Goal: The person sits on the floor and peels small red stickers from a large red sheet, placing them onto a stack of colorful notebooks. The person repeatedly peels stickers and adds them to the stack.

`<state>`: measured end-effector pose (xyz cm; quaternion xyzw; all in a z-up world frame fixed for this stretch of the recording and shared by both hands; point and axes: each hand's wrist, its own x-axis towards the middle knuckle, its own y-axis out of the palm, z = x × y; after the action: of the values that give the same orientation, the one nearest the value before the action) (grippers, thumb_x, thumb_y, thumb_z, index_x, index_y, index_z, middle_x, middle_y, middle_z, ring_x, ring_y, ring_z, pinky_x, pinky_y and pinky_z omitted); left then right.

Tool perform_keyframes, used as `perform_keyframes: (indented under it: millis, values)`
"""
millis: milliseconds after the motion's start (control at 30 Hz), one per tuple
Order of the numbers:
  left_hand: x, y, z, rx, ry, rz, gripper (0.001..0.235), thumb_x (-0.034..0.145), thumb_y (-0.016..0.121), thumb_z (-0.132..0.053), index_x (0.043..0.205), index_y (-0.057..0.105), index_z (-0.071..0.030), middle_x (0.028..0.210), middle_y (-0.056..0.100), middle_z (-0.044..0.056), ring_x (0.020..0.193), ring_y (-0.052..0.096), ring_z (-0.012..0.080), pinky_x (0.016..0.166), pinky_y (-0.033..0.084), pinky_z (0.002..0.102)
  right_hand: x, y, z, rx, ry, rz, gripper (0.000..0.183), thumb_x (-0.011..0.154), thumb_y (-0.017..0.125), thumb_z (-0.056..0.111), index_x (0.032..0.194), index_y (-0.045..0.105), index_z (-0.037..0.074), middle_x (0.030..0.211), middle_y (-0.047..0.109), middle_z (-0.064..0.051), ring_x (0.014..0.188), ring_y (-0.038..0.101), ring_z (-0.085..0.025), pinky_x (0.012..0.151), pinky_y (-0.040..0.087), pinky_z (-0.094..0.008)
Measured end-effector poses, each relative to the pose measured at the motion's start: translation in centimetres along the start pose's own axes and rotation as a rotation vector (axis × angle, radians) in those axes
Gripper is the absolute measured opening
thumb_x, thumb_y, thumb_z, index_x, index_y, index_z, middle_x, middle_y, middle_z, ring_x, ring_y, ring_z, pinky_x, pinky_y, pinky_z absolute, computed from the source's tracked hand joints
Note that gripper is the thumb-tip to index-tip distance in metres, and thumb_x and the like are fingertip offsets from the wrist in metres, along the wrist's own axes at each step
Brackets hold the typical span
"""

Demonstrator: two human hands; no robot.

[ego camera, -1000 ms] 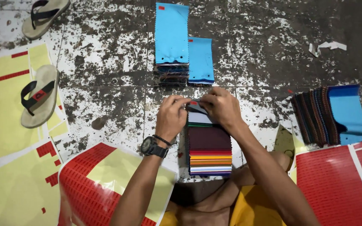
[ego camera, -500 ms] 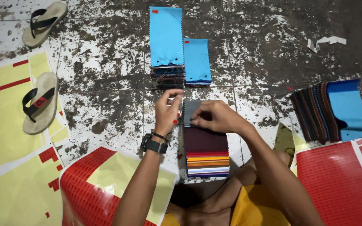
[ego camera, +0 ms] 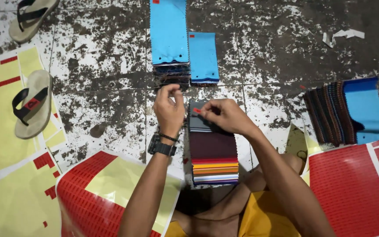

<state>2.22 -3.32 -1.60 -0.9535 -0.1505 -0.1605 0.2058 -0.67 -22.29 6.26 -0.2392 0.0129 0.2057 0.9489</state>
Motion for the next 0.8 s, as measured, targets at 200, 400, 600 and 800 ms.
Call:
perform_keyframes:
  millis: [200, 400, 600, 800]
  values:
    - [-1.1, -2.8, -0.1, 0.158, 0.211, 0.198, 0.021, 0.095, 0.054, -0.003, 0.102, 0.072, -0.012, 0.095, 0.063, 0.001, 0.082, 0.067, 0.0209, 0.071, 0.058, 0.032, 1.8, 0.2, -0.9, -0.317, 0.046, 0.003, 0.011, 0.091, 0.071, 0.018, 0.092, 0.078, 0.009, 0.072, 0.075, -0.012, 0.072, 0.075, -0.031, 0.070, 0.058, -0.043]
    - [-2.2, -0.9, 3.5, 0.371, 0.587, 0.167, 0.013, 0.092, 0.061, -0.012, 0.092, 0.071, -0.019, 0.099, 0.060, -0.002, 0.084, 0.064, 0.0218, 0.068, 0.055, 0.035, 2.5, 0.9, -2.1, -0.491, 0.022, 0.041, 0.014, 0.086, 0.070, 0.019, 0.089, 0.074, 0.005, 0.073, 0.075, -0.017, 0.078, 0.075, -0.041, 0.069, 0.059, -0.049]
    - [-2.0, -1.0, 2.1, 0.582, 0.740, 0.157, 0.021, 0.091, 0.059, -0.010, 0.091, 0.072, -0.027, 0.099, 0.058, -0.004, 0.082, 0.058, 0.0211, 0.061, 0.048, 0.035, 3.7, 2.1, -3.7, -0.637, 0.112, 0.043, 0.015, 0.086, 0.070, 0.022, 0.093, 0.075, 0.010, 0.080, 0.077, -0.013, 0.086, 0.076, -0.037, 0.076, 0.061, -0.047]
    - [-1.9, -1.7, 0.6, 0.655, 0.775, 0.135, 0.030, 0.092, 0.055, -0.006, 0.095, 0.074, -0.029, 0.095, 0.057, -0.001, 0.078, 0.056, 0.0219, 0.060, 0.046, 0.036, 2.6, 1.5, -4.4, -0.717, 0.062, -0.209, 0.028, 0.082, 0.078, 0.024, 0.107, 0.071, 0.014, 0.097, 0.074, -0.016, 0.089, 0.074, -0.041, 0.071, 0.061, -0.054]
